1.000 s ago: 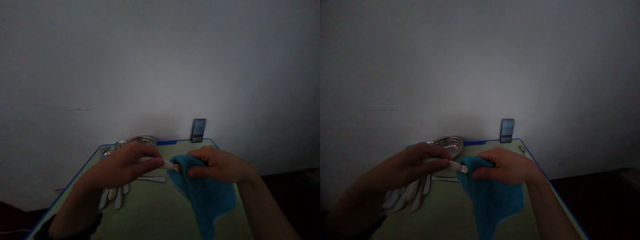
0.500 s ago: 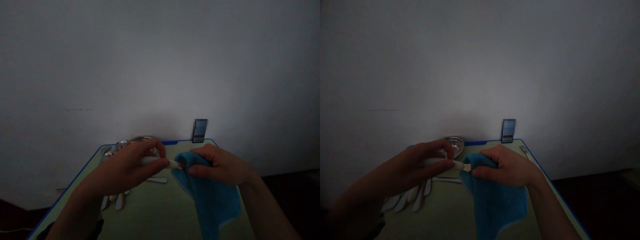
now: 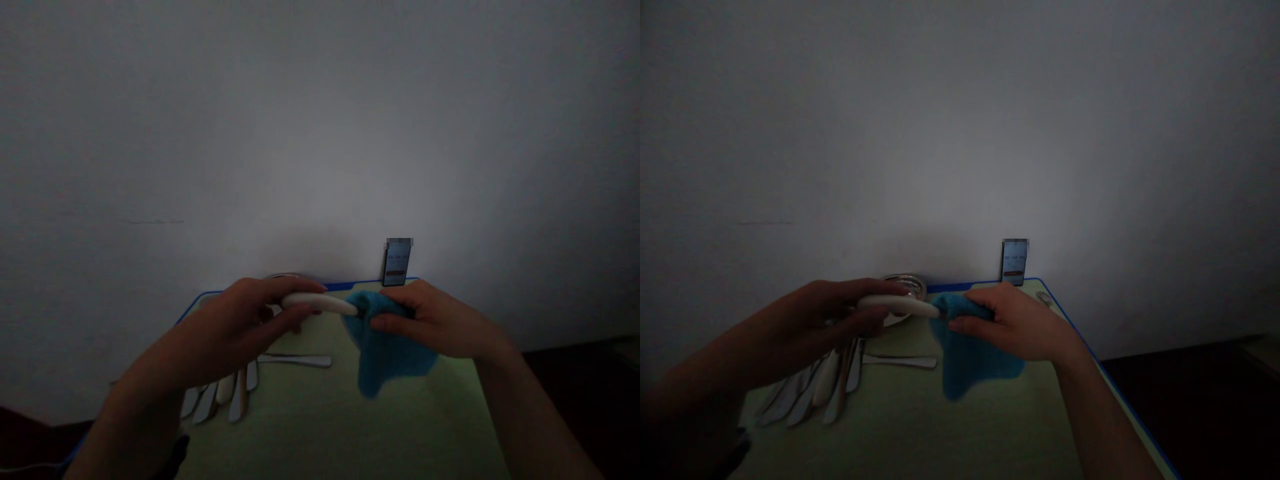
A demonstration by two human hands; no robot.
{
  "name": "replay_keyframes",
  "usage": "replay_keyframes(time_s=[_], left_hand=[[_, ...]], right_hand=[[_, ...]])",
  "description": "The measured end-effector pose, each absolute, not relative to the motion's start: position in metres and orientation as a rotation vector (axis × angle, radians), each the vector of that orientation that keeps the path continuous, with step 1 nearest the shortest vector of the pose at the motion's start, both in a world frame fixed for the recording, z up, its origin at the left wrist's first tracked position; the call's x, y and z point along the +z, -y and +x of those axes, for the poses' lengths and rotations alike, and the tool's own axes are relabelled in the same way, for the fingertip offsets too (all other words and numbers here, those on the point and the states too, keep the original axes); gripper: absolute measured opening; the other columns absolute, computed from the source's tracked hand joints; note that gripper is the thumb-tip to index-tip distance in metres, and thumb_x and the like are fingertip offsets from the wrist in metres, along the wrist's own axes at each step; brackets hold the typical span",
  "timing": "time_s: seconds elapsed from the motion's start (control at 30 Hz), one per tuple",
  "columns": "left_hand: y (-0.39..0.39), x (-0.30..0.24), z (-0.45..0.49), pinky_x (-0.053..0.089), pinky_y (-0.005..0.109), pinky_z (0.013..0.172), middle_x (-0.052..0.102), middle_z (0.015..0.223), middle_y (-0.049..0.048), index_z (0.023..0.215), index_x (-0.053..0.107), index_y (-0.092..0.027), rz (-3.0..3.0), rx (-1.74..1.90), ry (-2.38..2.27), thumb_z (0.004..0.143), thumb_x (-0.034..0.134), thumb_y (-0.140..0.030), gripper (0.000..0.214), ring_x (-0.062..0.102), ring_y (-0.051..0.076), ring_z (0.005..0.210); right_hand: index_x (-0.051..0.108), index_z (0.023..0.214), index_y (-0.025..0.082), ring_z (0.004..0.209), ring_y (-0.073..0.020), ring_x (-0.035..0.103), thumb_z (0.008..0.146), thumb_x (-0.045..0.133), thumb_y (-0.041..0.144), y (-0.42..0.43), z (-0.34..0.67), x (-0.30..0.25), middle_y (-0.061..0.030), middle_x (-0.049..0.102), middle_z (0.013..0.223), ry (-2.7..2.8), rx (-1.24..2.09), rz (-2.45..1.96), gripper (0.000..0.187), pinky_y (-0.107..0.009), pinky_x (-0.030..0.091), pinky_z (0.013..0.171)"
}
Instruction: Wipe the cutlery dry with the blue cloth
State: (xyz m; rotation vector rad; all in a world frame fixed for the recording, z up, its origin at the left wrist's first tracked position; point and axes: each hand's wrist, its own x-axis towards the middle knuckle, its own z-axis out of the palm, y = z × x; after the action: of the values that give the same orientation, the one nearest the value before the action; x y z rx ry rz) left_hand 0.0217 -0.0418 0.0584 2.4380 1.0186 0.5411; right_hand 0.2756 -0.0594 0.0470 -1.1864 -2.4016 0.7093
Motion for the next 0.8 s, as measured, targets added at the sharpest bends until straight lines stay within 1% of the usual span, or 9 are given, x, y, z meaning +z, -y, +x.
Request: replay_keyframes(time_s=[0.1,0.2,0.33,0.5,0.57,0.7,0.8], left_hand=[[0.041,0.060,0.018,0.044,0.018,0.054,0.065,0.073,-0.0027,0.117,0.049,-0.026,2.433,0.584,-1.065,0.086,0.044,-0.032,0.032,0.059,0.010,0.060],[0.042,0.062,0.020,0.043,0.018,0.053,0.064,0.064,-0.0041,0.113,0.053,-0.024,2.477,0.690,-1.132,0.085,0.047,-0.032,0.030,0.059,0.009,0.055],[0.043,0.063,0.020,0.044,0.019,0.051,0.064,0.063,-0.0033,0.111,0.054,-0.023,2.511,0.684,-1.153,0.085,0.045,-0.034,0.029,0.059,0.010,0.054],[0.045,0.065,0.014,0.042,0.019,0.048,0.062,0.063,-0.0033,0.108,0.055,-0.022,2.555,0.585,-1.178,0.086,0.043,-0.036,0.029,0.056,0.010,0.052],[0.044,0.066,0.010,0.041,0.019,0.048,0.061,0.061,-0.0036,0.107,0.055,-0.022,2.565,0.580,-1.186,0.086,0.042,-0.037,0.029,0.055,0.010,0.051],[0.040,0.065,0.001,0.038,0.019,0.046,0.058,0.057,-0.0030,0.108,0.056,-0.021,2.554,0.641,-1.311,0.086,0.040,-0.038,0.032,0.053,0.010,0.048],[0.038,0.063,0.004,0.038,0.020,0.047,0.061,0.061,-0.0011,0.106,0.057,-0.020,2.554,0.661,-1.365,0.086,0.040,-0.037,0.032,0.054,0.011,0.050]], right_hand=[[0.057,0.081,0.017,0.055,-0.0083,0.046,0.085,0.040,0.043,0.057,0.269,0.042,0.0023,0.053,0.065,2.380,0.624,-1.218,0.031,-0.020,0.033,0.050],[0.057,0.082,0.018,0.057,-0.0089,0.047,0.086,0.040,0.041,0.054,0.265,0.038,0.0020,0.055,0.066,2.337,0.560,-1.214,0.029,-0.021,0.034,0.051],[0.057,0.083,0.018,0.057,-0.0089,0.047,0.086,0.039,0.039,0.054,0.267,0.037,0.0023,0.054,0.066,2.191,0.588,-1.131,0.028,-0.020,0.036,0.051],[0.057,0.079,0.018,0.063,-0.0102,0.051,0.086,0.040,0.038,0.053,0.273,0.038,0.0009,0.057,0.070,2.009,0.574,-1.109,0.028,-0.021,0.040,0.057],[0.056,0.076,0.018,0.062,-0.0107,0.050,0.086,0.040,0.039,0.053,0.275,0.039,0.0007,0.055,0.068,1.993,0.574,-1.136,0.029,-0.022,0.040,0.057],[0.052,0.067,0.018,0.054,-0.0097,0.044,0.084,0.042,0.044,0.055,0.282,0.041,0.0023,0.046,0.058,1.889,0.521,-1.233,0.032,-0.021,0.037,0.050],[0.049,0.062,0.018,0.050,-0.0089,0.040,0.082,0.043,0.047,0.055,0.285,0.041,0.0031,0.042,0.055,1.750,0.455,-1.268,0.035,-0.022,0.034,0.046]])
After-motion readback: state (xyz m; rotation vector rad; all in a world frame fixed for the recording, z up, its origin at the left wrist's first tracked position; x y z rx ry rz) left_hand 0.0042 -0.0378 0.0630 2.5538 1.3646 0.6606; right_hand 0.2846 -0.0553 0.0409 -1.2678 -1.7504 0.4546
